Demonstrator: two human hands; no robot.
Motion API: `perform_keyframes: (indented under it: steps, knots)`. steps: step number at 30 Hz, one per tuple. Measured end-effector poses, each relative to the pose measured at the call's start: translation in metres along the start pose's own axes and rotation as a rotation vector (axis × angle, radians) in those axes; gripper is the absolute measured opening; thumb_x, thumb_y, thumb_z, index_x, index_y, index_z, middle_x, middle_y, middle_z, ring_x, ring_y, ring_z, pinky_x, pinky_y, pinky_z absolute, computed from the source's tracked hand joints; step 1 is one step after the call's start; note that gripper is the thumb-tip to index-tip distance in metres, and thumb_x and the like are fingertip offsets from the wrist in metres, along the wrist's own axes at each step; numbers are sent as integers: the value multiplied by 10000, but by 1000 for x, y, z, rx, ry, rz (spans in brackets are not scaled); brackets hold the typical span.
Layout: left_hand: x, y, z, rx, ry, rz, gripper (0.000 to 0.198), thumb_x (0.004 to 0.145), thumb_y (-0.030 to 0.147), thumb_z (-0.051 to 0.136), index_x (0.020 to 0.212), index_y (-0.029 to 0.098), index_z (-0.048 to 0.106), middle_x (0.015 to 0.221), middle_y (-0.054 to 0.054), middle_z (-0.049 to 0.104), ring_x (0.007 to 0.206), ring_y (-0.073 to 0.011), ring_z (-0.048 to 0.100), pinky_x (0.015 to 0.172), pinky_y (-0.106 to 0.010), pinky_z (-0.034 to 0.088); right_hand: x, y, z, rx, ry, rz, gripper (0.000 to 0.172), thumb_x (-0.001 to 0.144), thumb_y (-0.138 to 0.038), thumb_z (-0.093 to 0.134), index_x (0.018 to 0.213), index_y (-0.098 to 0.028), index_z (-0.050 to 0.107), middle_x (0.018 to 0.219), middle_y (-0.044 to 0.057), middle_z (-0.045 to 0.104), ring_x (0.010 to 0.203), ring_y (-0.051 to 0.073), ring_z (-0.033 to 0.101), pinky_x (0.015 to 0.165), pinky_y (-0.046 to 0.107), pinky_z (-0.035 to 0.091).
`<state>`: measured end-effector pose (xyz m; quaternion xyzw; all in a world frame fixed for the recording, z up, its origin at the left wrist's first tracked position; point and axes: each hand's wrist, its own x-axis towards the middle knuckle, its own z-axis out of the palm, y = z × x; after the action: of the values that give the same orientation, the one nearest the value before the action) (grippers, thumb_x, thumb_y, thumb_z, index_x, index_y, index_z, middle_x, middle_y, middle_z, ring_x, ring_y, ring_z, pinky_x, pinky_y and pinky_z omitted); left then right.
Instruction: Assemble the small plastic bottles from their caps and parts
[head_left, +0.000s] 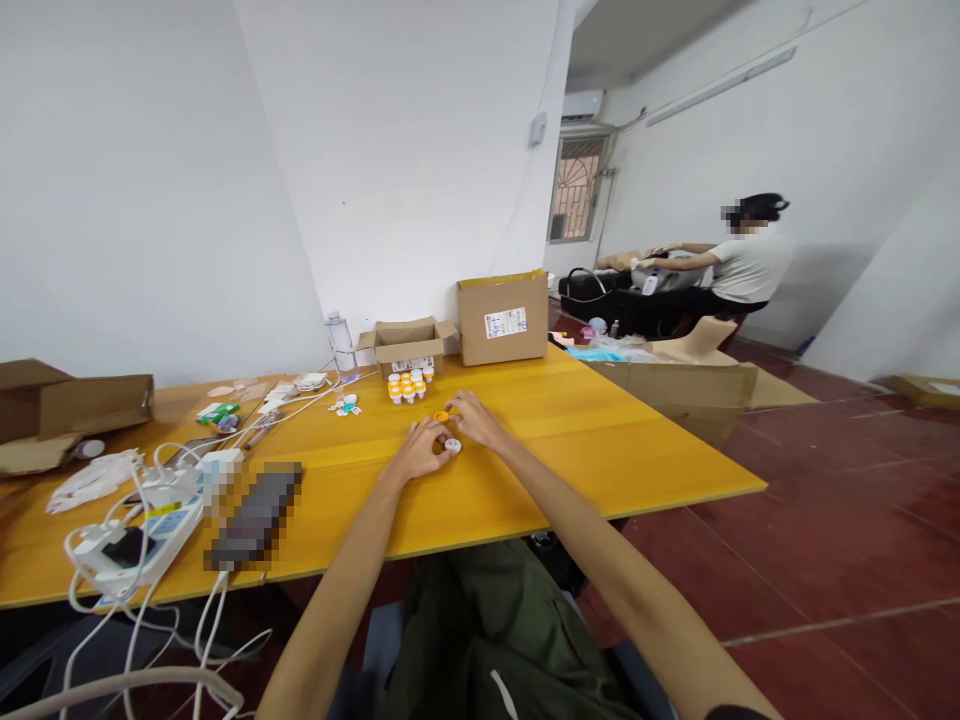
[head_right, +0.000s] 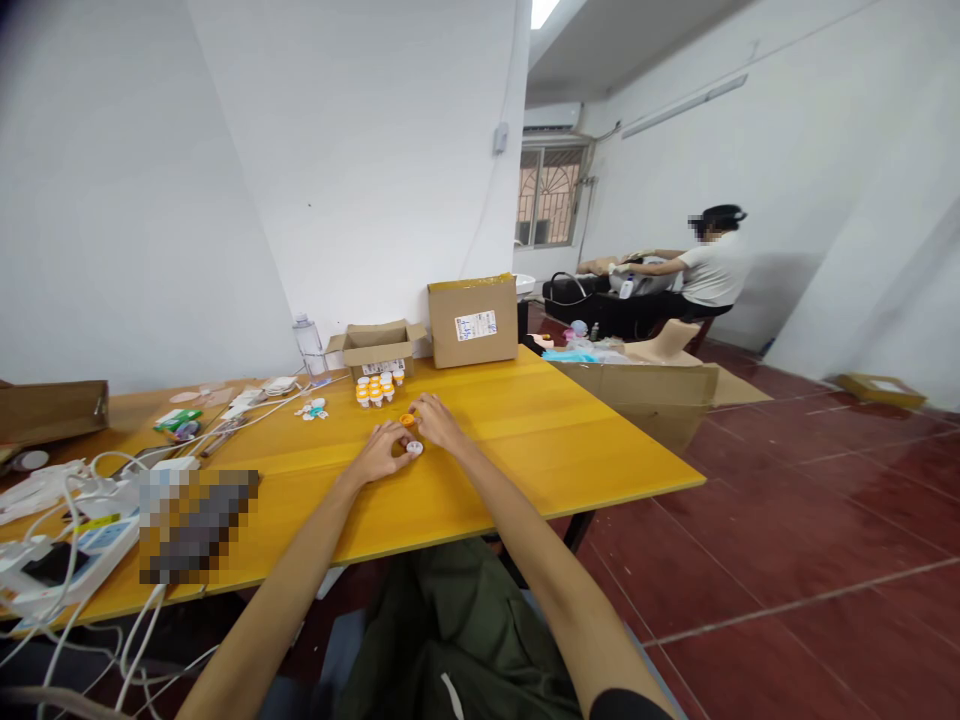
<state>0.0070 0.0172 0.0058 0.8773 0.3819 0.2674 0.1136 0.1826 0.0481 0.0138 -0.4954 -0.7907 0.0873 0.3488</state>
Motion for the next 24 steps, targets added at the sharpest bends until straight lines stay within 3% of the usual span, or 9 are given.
perform_keyframes:
  steps: [7, 15, 20, 24]
  knots:
    - [0, 5, -2, 49, 37, -49, 28, 805, 248, 658, 810, 244, 631, 910, -37, 659, 989, -258, 557, 913, -402, 386, 2, -6, 4, -156, -126, -67, 149, 835, -140, 649, 812, -253, 744, 943, 91, 737, 966, 245, 624, 820, 333, 445]
    - [0, 6, -1, 75, 59, -81, 54, 803, 249, 648, 857, 249, 656, 932, -37, 660, 992, -256, 542, 911, -406, 374, -18, 0, -2, -190, -69, -71, 141, 885, -203, 630, 867, -257, 758, 958, 84, 760, 997, 231, 643, 898, 342, 437]
    - [-1, 8, -2, 94, 39, -110, 84, 824, 280, 635, 901, 263, 663, 960, -34, 663, 1012, -255, 538, 920, -410, 375, -25, 2, -3, 118, 112, -4, 183, 906, -310, 595, 904, -238, 763, 993, 72, 761, 973, 228, 659, 905, 355, 474]
    - [-1, 9, -3, 84, 27, -96, 81, 830, 291, 632, 898, 263, 666, 962, -35, 665, 1010, -256, 536, 922, -413, 376, -36, 7, 0, 555, 144, 161, 354, 859, -519, 602, 808, -204, 755, 784, 55, 737, 766, 222, 675, 702, 329, 518]
